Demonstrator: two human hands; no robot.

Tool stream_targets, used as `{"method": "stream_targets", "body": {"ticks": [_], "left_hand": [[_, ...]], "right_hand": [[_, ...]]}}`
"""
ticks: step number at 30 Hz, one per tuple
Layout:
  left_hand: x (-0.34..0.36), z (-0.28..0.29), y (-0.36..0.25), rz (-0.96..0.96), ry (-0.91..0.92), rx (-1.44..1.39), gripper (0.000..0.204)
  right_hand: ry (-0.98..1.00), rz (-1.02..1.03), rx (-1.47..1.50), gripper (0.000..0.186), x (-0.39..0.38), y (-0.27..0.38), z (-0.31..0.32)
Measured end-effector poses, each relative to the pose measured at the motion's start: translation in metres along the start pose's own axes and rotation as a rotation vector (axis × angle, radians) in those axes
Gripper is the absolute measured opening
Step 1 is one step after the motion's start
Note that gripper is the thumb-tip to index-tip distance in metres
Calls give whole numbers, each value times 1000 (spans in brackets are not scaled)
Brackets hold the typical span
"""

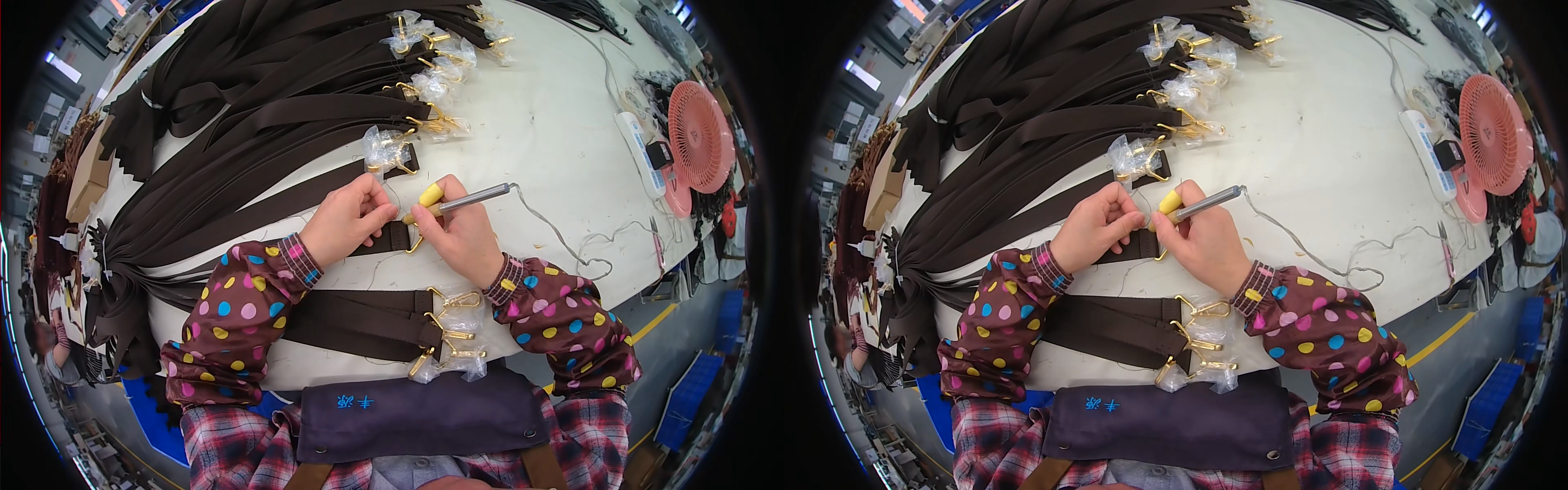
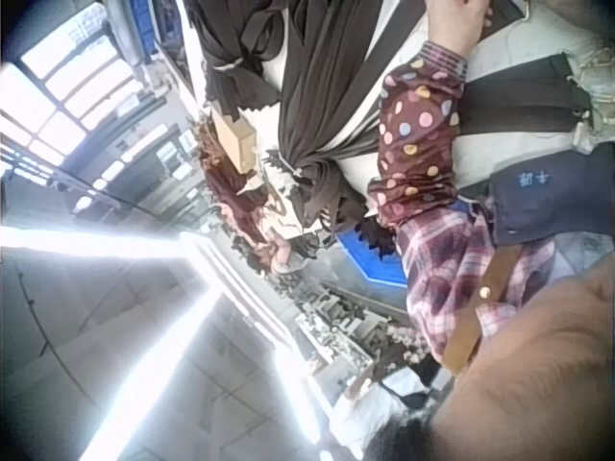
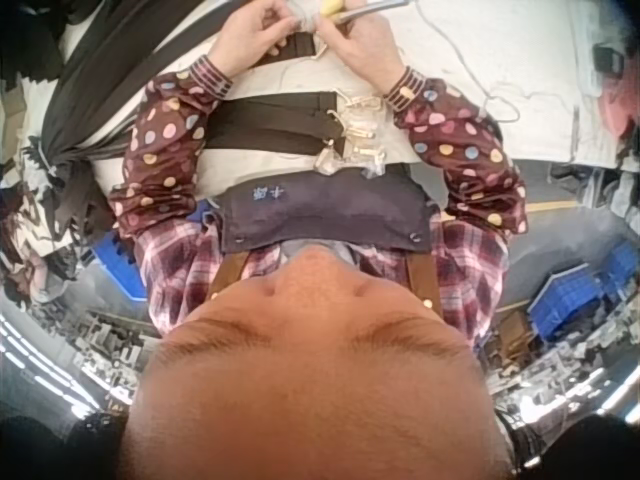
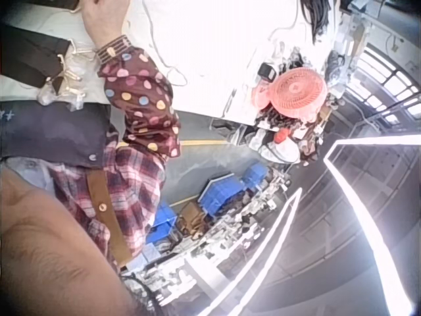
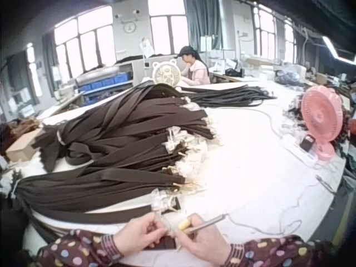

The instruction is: The person uses a yellow-handled tool to stitch or secure a metal clasp onto the end of a brown fabric strap. They repeat this process on several straps laid out on a white worktable in a factory setting.

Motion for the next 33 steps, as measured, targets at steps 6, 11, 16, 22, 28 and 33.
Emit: {"method": "stream_targets", "body": {"ticks": [6, 11, 16, 22, 28, 33], "left_hand": [[0, 0, 0, -8, 17, -1, 15], [0, 0, 1, -34, 9, 16, 17], [0, 0, -2, -15, 36, 17, 14], [0, 1, 0, -25, 30, -31, 14], [3, 4, 6, -34, 26, -203, 16], [0, 15, 2, -305, -236, 377, 15]], "right_hand": [[-2, -1, -6, 20, 0, 1, 0], [2, 0, -71, 20, 0, 5, 1], [5, 1, -69, 21, 1, 5, 1], [1, 3, -86, 21, 1, 6, 0], [-3, 2, -37, 21, 0, 3, 1], [13, 19, -11, 17, -2, 8, 10]]}}
Point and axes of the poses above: each hand's wrist, its own x-axis towards the middle knuckle, its own z-axis out of the back of the hand, y = z × x, the point moved 2 cm from there along x, towards the middle knuckle, and after that the axes turned 6 degrees about -z, right-handed, at the moved point
